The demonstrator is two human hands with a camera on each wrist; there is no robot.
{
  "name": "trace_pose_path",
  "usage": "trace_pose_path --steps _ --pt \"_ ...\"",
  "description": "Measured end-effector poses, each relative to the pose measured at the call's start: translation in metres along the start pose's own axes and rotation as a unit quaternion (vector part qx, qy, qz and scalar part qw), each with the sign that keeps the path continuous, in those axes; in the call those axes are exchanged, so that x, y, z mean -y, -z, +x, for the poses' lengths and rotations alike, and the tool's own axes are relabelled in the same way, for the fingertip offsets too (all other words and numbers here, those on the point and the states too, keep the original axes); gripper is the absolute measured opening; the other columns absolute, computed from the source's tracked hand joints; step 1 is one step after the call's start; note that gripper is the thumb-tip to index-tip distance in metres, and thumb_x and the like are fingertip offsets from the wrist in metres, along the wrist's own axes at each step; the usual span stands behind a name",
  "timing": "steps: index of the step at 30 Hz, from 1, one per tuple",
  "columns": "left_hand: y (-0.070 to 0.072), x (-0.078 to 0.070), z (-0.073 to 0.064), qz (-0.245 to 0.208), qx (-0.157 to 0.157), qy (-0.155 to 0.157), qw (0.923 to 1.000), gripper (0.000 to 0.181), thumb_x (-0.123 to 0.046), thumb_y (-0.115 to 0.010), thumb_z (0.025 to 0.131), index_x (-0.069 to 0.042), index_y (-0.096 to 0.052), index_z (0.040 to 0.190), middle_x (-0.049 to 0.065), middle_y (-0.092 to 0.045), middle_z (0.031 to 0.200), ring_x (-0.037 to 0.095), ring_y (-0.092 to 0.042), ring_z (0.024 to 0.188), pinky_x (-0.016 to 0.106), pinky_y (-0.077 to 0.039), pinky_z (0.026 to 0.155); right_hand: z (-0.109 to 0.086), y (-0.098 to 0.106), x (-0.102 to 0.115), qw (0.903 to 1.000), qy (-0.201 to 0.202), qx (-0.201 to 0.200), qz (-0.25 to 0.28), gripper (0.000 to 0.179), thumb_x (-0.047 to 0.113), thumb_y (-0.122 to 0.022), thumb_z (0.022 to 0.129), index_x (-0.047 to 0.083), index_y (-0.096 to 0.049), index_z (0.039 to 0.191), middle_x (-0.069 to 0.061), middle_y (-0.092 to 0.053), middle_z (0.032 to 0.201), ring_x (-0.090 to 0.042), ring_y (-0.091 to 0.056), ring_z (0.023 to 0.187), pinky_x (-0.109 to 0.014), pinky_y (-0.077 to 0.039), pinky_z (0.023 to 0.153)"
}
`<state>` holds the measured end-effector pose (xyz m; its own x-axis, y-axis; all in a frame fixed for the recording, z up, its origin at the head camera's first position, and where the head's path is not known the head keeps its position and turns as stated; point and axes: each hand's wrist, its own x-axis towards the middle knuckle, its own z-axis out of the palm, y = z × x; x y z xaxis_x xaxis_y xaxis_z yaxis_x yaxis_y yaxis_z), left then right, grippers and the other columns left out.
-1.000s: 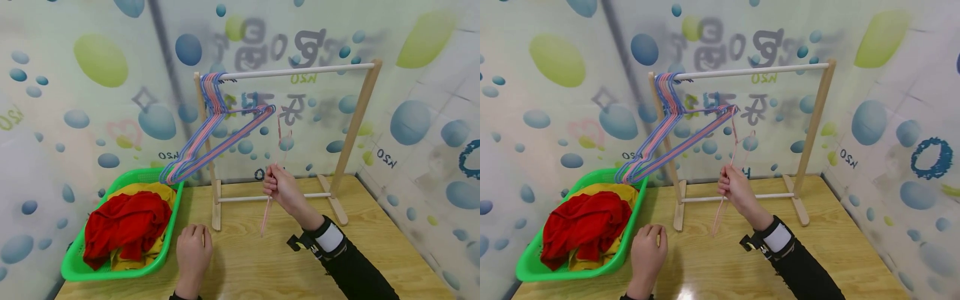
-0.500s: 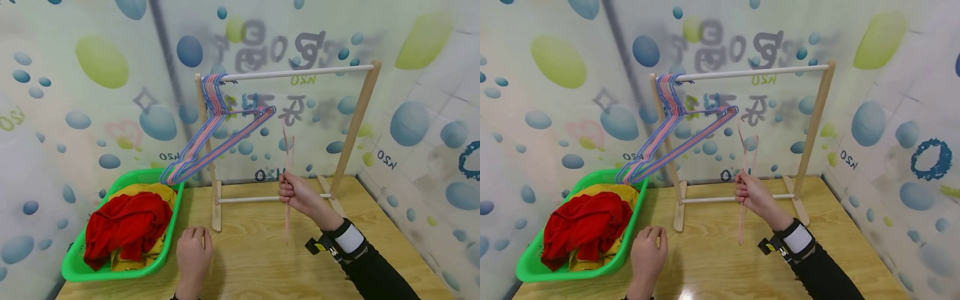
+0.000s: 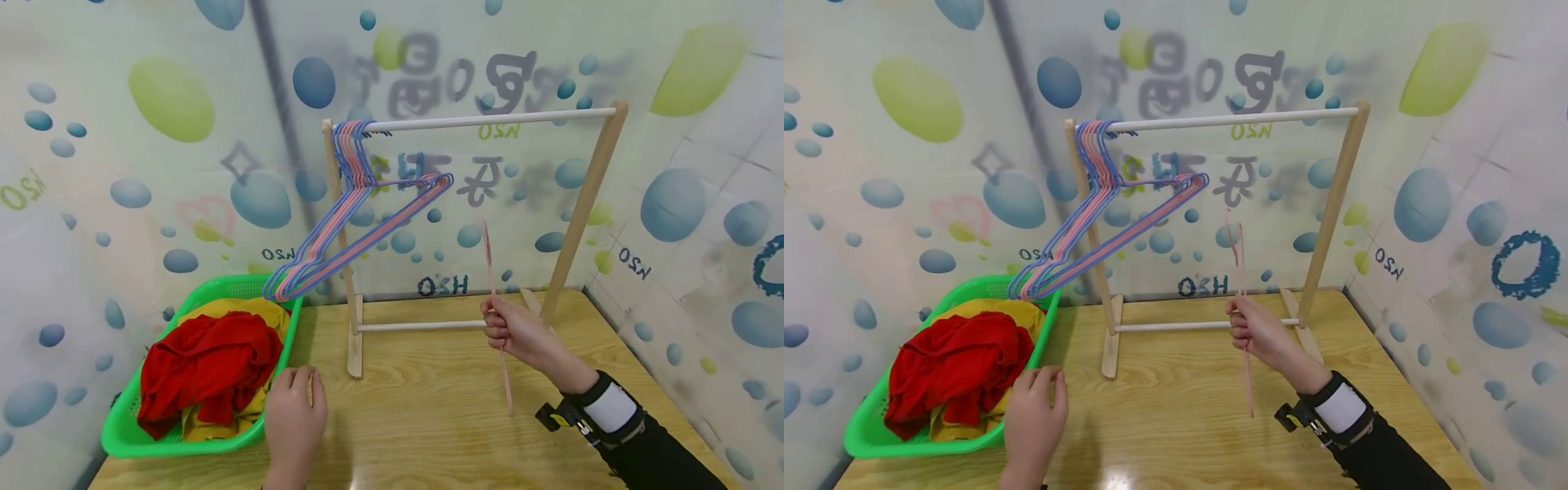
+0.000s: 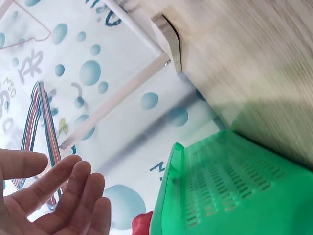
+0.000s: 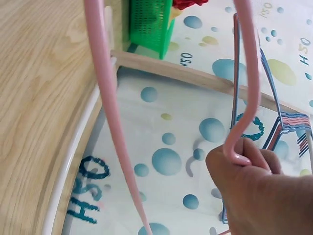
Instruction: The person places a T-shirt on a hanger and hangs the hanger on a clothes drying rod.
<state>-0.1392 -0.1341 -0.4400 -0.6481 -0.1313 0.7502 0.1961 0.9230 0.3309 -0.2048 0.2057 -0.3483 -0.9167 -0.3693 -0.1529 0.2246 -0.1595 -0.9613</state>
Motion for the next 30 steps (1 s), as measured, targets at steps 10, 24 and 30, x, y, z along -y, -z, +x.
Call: trace_pose_path --steps 10,24,30 --pt "0.009 0.009 0.001 0.004 0.005 0.012 0.9999 0.009 -0.009 -0.065 0.079 -0.002 -0.069 0.083 0.012 -0.058 0.074 0.028 -0.053 0.064 0.039 -0.042 0.056 -0.015 0.012 -0.014 0.9889 -0.008 -0.052 -0.139 0.033 0.028 -0.018 0.105 0.008 -0.040 0.090 0.005 -0.026 0.063 -0.004 -0.024 0.049 -0.024 -0.020 0.049" --pt "0.019 0.013 -0.002 0.006 0.011 0.022 0.9997 0.008 -0.009 -0.066 0.080 -0.002 -0.068 0.083 0.011 -0.058 0.073 0.029 -0.054 0.067 0.039 -0.043 0.059 -0.039 0.033 -0.020 0.9122 0.043 -0.147 -0.380 0.051 0.040 -0.026 0.103 -0.002 -0.056 0.101 0.002 -0.031 0.063 -0.008 -0.024 0.050 -0.027 -0.027 0.047" --pt "0.024 0.014 -0.002 -0.002 -0.006 0.006 1.0000 0.007 -0.008 -0.067 0.079 -0.002 -0.068 0.080 0.011 -0.057 0.072 0.029 -0.053 0.065 0.040 -0.042 0.057 -0.046 0.038 -0.025 0.8819 0.053 -0.182 -0.432 0.049 0.044 -0.031 0.101 0.004 -0.061 0.100 -0.002 -0.036 0.070 -0.013 -0.031 0.059 -0.030 -0.028 0.053"
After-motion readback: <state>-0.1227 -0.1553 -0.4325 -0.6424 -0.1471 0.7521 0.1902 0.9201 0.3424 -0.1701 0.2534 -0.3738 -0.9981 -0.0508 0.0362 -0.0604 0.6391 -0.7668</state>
